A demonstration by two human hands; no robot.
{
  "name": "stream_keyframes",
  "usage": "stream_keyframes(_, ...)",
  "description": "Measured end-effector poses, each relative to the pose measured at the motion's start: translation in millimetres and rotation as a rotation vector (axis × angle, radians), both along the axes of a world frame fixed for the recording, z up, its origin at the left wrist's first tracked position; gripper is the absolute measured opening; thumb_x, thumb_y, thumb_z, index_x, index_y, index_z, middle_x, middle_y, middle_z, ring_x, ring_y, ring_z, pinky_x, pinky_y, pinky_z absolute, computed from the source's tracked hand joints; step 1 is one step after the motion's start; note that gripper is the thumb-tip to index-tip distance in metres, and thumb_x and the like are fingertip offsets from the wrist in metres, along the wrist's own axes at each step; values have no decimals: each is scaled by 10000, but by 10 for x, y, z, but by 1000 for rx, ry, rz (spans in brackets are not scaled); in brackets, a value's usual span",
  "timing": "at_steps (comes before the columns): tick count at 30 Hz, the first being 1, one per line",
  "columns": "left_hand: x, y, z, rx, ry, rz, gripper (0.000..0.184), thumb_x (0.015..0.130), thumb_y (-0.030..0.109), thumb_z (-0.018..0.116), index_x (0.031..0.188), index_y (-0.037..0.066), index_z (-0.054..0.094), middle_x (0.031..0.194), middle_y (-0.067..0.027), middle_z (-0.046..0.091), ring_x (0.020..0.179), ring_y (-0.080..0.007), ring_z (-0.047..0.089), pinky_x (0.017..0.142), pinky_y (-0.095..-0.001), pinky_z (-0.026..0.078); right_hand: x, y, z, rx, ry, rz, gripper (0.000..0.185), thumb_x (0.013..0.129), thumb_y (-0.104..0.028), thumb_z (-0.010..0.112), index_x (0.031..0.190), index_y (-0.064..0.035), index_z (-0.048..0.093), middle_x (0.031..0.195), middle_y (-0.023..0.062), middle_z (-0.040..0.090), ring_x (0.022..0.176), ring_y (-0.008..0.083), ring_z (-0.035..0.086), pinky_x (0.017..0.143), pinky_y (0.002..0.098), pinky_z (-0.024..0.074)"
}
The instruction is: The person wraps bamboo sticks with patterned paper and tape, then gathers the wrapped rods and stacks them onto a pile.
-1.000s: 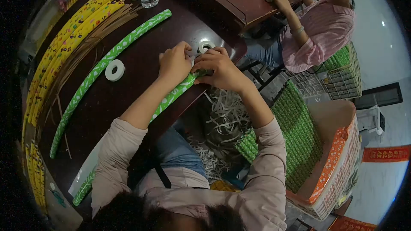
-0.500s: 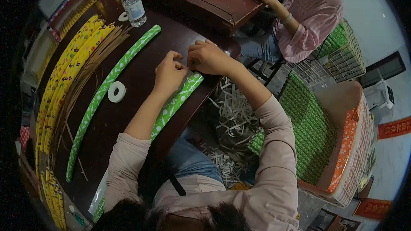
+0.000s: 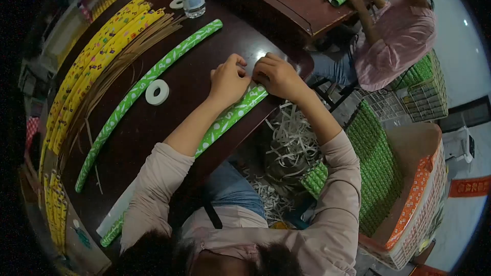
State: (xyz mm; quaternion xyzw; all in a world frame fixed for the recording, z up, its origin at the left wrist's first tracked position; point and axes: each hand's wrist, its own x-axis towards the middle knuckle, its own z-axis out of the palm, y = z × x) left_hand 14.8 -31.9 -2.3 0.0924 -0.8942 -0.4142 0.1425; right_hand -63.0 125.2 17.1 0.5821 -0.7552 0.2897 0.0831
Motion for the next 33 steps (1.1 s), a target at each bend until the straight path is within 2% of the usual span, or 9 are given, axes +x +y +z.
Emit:
stream_keyframes(2, -1, 1, -12, -34, -28, 0, 298, 775, 121, 685, 1049, 98, 569, 821, -20, 701, 911, -241, 658, 879, -431, 396, 18, -4, -7, -3, 54, -9, 226, 649, 63, 714, 820, -25, 594, 865, 90, 604, 814, 291, 562, 695, 362, 475)
stream_keyframes(9, -6, 35, -23, 72, 49, 22, 258, 730, 72, 654, 976, 52, 580, 806, -66, 675, 867, -295, 619, 856, -453, 396, 82, -31, 28, 2, 69, -31, 233, 684, 110, 675, 860, -22, 599, 868, 111, 609, 820, 332, 567, 700, 401, 470)
stream_keyframes(12, -9, 52, 31, 114, -39, 0, 276, 705, 70, 683, 959, 59, 575, 787, -69, 649, 857, -287, 605, 883, -449, 378, 47, 20, -41, 34, 129, -38, 245, 692, 110, 667, 883, -24, 591, 879, 111, 609, 849, 345, 580, 799, 435, 464)
stream_keyframes(15, -38, 30, 70, 112, -124, -33, 426, 654, 194, 756, 995, 24, 565, 923, -167, 680, 1008, -337, 601, 919, -437, 385, 1, 75, -109, 76, 146, -53, 264, 692, 118, 661, 905, -24, 595, 904, 130, 603, 877, 357, 582, 851, 444, 462)
stream_keyframes(21, -65, 38, 60, 114, -179, 19, 531, 678, 218, 763, 1122, 13, 558, 1000, -147, 687, 1091, -312, 575, 1000, -399, 368, -68, 36, -197, -10, 226, 30, 262, 689, 155, 637, 904, 11, 597, 935, 134, 607, 836, 319, 572, 722, 409, 481)
stream_keyframes(24, -32, 44, 63, 109, -136, -14, 542, 671, 213, 766, 1123, 13, 542, 988, -152, 691, 1089, -323, 581, 992, -425, 373, -73, 115, -253, -21, -91, -134, 263, 742, 142, 654, 964, 4, 623, 938, 138, 600, 818, 303, 580, 696, 381, 498)
stream_keyframes(27, -114, 51, -99, 79, -23, 7, 485, 644, 175, 767, 1044, 21, 540, 927, -180, 682, 963, -384, 629, 889, -494, 426, -132, 108, -167, 13, 31, -75, 234, 801, 89, 678, 1009, -6, 629, 1050, 121, 590, 827, 238, 602, 703, 335, 513)
stream_keyframes(29, -3, -25, 45, 166, -48, -34, 463, 622, 172, 789, 991, 55, 534, 854, -152, 678, 907, -348, 655, 824, -508, 440, -170, 143, -199, -29, -266, -163, 221, 809, 60, 700, 1011, 1, 632, 1072, 97, 585, 844, 198, 627, 686, 290, 515)
stream_keyframes(33, -10, -54, -2, 82, -63, -43, 335, 753, 99, 673, 1064, 105, 552, 910, -88, 700, 956, -297, 651, 871, -468, 407, -188, 130, -68, -11, -267, -31, 137, 811, 27, 708, 940, -11, 685, 1001, 74, 576, 727, 162, 598, 617, 299, 477)
